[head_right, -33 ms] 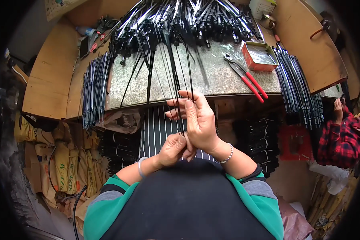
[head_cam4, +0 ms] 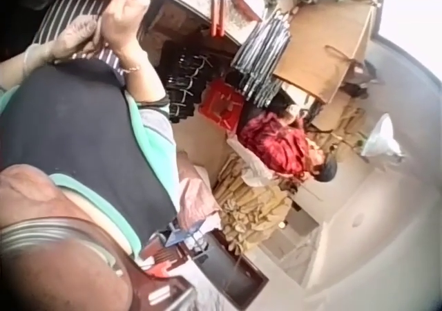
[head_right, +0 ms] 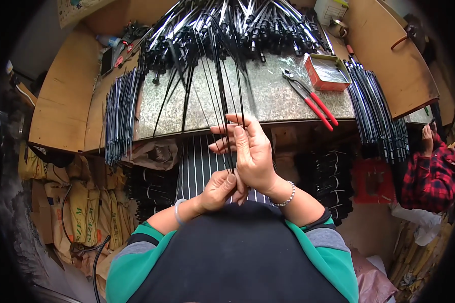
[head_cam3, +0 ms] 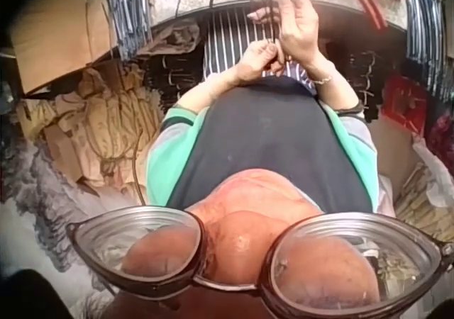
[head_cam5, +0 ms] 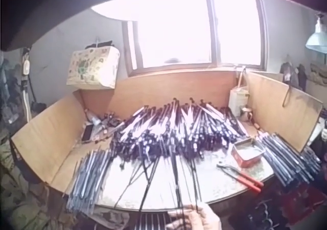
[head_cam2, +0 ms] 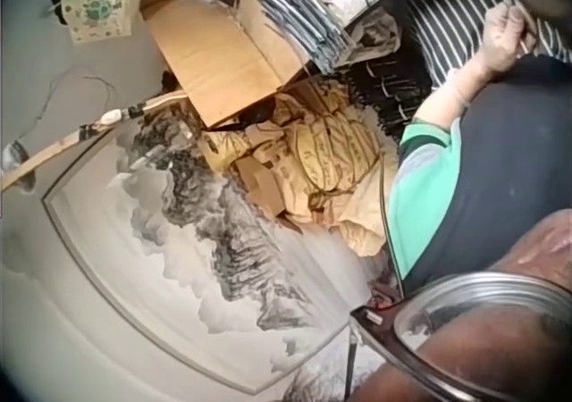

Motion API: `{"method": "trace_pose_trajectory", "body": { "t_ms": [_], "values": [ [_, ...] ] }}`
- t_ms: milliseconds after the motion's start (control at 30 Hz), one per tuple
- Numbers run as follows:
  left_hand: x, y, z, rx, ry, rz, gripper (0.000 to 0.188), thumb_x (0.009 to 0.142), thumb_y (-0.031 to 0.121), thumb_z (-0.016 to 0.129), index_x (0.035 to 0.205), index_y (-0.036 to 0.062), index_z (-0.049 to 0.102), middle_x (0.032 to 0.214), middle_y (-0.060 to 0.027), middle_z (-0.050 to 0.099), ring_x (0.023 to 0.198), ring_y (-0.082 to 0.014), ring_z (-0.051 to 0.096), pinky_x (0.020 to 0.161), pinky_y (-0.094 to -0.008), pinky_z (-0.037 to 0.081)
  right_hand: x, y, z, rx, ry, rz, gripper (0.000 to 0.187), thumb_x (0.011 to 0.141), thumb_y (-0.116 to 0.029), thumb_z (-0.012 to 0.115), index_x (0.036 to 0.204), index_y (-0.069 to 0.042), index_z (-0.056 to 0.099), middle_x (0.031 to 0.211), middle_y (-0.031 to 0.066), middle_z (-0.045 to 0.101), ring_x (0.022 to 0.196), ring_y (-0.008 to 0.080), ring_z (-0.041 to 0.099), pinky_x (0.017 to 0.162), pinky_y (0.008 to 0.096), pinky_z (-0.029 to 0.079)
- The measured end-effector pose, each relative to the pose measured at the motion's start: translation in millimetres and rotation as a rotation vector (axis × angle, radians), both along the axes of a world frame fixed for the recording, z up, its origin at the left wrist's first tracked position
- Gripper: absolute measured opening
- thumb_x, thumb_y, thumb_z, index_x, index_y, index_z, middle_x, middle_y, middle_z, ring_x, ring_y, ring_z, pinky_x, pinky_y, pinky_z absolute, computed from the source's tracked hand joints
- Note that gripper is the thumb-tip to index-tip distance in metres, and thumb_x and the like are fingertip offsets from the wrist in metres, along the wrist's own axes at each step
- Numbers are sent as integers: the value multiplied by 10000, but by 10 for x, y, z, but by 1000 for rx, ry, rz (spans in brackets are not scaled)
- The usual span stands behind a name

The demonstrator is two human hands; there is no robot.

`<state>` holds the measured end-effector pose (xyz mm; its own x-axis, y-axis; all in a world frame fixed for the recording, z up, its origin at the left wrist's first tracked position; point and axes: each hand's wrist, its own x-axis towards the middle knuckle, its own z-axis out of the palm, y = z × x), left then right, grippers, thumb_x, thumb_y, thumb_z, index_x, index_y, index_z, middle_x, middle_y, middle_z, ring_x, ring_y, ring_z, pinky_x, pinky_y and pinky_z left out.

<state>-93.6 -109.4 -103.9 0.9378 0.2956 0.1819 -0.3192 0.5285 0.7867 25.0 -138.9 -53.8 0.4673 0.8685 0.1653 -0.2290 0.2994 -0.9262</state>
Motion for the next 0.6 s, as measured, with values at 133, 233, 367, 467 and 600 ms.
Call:
{"method": "trace_pose_trajectory", "body": {
  "t_ms": [133,233,367,467,600],
  "values": [
    [15,93,34,298,70,-51,343,964,246,363,792,2,532,663,-66,564,626,-145,568,597,-261,457,11,-11,180,-88,130,128,269,975,-180,296,1162,-2,370,942,188,599,625,134,605,532,212,495],
    [59,153,160,507,62,-40,259,918,159,457,760,-9,576,687,-94,608,628,-177,607,577,-287,478,47,-42,244,-101,71,177,250,974,-172,316,1126,-5,422,684,65,521,483,51,441,421,169,364],
    [10,398,557,1182,207,253,152,829,134,592,759,-1,592,684,-103,611,578,-191,599,527,-289,479,133,-57,248,-47,59,87,236,969,-161,344,1099,2,455,589,-3,410,407,28,312,379,163,275],
    [90,877,841,1323,-1,927,393,686,74,739,1017,-4,542,977,-133,591,880,-200,593,727,-286,479,177,-132,372,-18,22,106,235,963,-161,370,1094,15,454,563,-12,401,403,24,292,380,163,260],
    [442,1292,1370,1215,72,1072,745,651,91,776,1260,10,355,1242,-152,429,1149,-232,445,917,-328,409,173,-215,411,-25,-64,158,256,950,-174,414,1105,27,448,548,-17,406,405,26,317,380,156,268]
  ]
}}
